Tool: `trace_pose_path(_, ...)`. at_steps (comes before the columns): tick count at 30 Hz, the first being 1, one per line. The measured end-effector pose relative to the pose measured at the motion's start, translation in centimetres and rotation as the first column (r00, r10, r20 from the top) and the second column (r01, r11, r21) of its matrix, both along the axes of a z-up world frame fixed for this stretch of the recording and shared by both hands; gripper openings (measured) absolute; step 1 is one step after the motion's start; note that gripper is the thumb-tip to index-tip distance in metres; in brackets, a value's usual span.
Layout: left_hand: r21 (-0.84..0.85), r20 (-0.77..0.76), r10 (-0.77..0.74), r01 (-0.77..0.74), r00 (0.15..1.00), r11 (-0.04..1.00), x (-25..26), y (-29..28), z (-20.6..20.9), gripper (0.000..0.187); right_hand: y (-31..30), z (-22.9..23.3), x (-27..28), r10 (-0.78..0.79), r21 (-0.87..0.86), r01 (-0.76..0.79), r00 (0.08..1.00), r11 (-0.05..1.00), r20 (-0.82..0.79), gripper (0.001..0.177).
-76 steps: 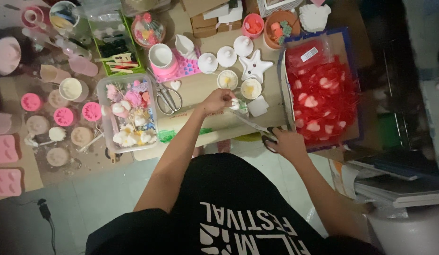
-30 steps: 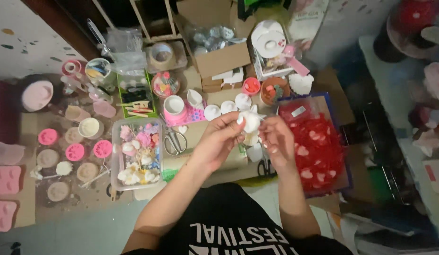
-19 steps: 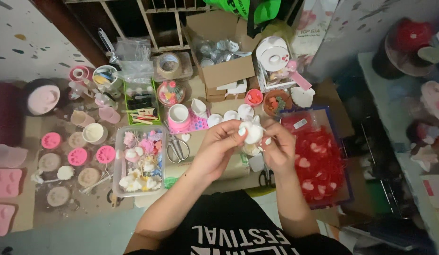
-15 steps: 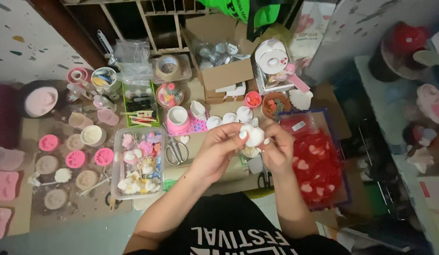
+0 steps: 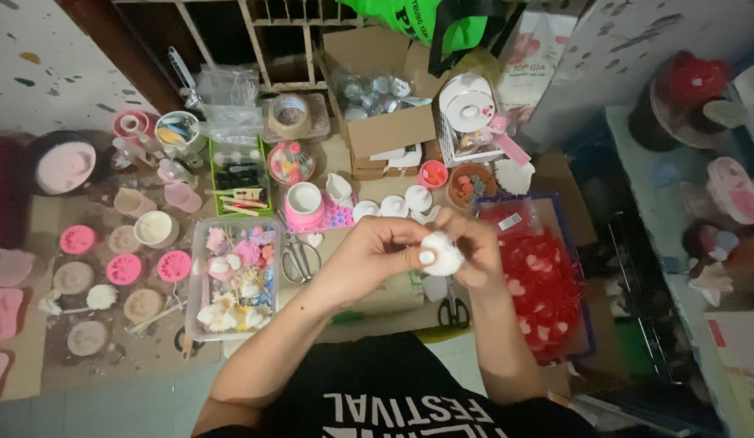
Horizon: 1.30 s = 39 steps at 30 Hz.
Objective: Preparing, trimming, and packaging small heart-shaped decorative candles.
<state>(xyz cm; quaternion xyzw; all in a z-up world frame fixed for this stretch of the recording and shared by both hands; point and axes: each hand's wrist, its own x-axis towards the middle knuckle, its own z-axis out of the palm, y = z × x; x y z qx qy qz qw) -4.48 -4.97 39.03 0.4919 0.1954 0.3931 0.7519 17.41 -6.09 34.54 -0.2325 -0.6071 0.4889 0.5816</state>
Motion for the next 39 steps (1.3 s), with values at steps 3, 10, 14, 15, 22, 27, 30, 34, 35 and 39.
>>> trace_pose_path(3,0.045,-0.061,-0.079,0.081,0.995,0.996,-0.8,-0.2,1.4,0.023,-1.2,0.8,-0.6,-0.005,-0.005,0.006,0.997,1.0,0.076,0.019)
trace_pose_path(10,0.133,-0.077,-0.17,0.179,0.983,0.975,-1.5,-1.0,2.6,0.022,-2.9,1.1,-1.8,-0.126,0.085,0.125,0.992,0.989,0.004,0.032)
trace_pose_path(14,0.192,-0.146,-0.153,0.179,0.977,0.965,-1.5,-1.2,2.7,0.025,-3.8,1.3,-1.9,-0.24,0.117,0.237,0.971,0.964,0.009,0.03)
trace_pose_path(15,0.192,-0.147,-0.155,0.182,0.977,0.964,-1.6,-1.1,3.0,0.025,-4.0,1.9,-2.4,-0.243,0.117,0.24,0.97,0.964,0.008,0.03)
trace_pose_path(22,0.321,-0.289,-0.274,0.362,0.917,0.875,-2.4,-1.2,3.3,0.033,-4.5,4.9,-3.4,-0.132,0.154,0.136,0.991,0.979,-0.036,0.03)
trace_pose_path(27,0.115,-0.272,-0.387,0.429,0.881,0.896,-2.2,-1.8,1.0,0.033,-5.3,5.0,-2.8,-0.115,0.209,0.116,0.993,0.971,-0.017,0.012)
trace_pose_path(30,-0.239,-0.015,-0.469,0.452,0.883,0.859,-2.4,-2.3,1.1,0.034,-5.7,5.7,-2.8,-0.195,0.281,0.17,0.979,0.944,0.06,0.017)
trace_pose_path(34,-0.393,0.204,-0.532,0.566,0.822,0.724,-2.9,-2.5,0.3,0.046,-6.1,6.1,-1.9,-0.188,0.359,0.105,0.96,0.927,0.206,0.023)
trace_pose_path(35,-0.399,0.244,-0.54,0.591,0.805,0.701,-2.9,-2.6,0.0,0.048,-6.1,6.1,-1.5,-0.173,0.354,0.07,0.948,0.932,0.269,0.025)
trace_pose_path(39,-0.395,0.188,-0.409,0.45,0.893,0.801,-2.7,-4.1,0.1,0.047,-6.3,6.5,-0.8,-0.12,0.271,0.018,0.923,0.962,0.366,0.022)
